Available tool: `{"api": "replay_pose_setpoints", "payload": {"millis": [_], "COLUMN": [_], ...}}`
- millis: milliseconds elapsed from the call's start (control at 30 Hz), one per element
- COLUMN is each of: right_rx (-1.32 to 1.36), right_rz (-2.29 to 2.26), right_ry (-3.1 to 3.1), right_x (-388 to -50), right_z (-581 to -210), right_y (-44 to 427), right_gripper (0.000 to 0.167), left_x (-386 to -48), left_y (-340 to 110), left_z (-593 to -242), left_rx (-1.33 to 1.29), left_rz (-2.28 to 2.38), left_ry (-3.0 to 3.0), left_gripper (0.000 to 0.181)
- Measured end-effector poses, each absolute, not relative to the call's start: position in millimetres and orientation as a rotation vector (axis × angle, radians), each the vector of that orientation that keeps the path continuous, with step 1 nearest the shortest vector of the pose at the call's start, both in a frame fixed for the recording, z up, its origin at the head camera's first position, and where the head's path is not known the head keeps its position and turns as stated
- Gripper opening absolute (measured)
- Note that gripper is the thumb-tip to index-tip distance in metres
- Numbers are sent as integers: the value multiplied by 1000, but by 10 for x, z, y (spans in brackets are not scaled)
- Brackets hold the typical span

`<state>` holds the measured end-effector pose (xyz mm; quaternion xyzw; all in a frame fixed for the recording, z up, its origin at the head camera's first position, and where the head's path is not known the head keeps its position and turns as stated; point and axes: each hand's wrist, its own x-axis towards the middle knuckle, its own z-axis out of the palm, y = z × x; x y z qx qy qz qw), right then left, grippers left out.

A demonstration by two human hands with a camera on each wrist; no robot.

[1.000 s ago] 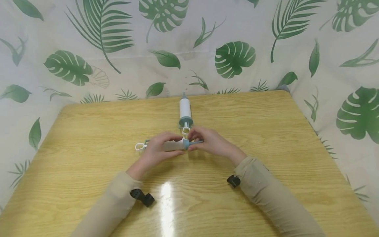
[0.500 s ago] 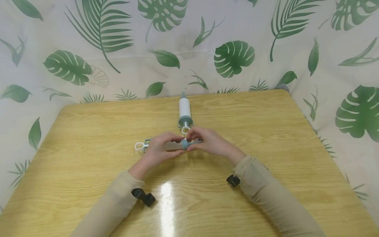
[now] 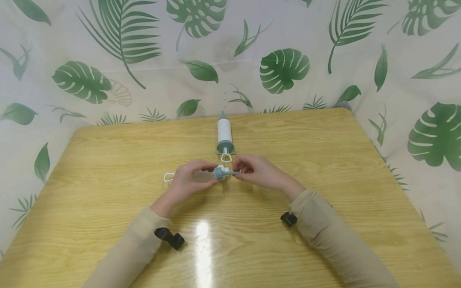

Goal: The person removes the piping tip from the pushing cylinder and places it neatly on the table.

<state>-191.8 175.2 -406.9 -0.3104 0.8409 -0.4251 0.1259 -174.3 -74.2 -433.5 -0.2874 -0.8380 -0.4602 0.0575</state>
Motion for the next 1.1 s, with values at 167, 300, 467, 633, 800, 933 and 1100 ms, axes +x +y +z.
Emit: {"api": "replay_pose_setpoints", "payload": {"millis": [167, 300, 467, 633, 800, 933, 1100], "right_rx": [-906, -912, -919, -929, -932, -932, -938], "right_rz": [-1243, -1271, -1280, -1275, -1264, -1261, -1259], "right_ry": [2432, 2398, 2390, 2385, 2382, 2383, 2388], "right_x": [-1918, -1919, -1918, -1923, -1917, -1917, -1918], "right_z": [-4066, -4080, -4100, -4106, -4102, -4109, -4109], "right_y": [1745, 1717, 1682, 1648, 1640, 1646, 1648], "right_gripper": [11, 11, 11, 11, 11, 11, 20], "left_x": [-1751, -1759, -1759, -1752, -1759, -1761, -1755], "left_y": [-753, -748, -730, -711, -700, -699, -697], "left_z": [-4343, -4358, -4358, -4352, -4373, -4381, -4372], "left_rx": [-899, -944, -992, -1015, -1031, -1032, -1017], "left_rz": [-1382, -1374, -1383, -1367, -1360, -1344, -1341], "left_ry": [-2547, -2518, -2487, -2476, -2453, -2452, -2462], "left_gripper": [37, 37, 36, 37, 38, 39, 39]}}
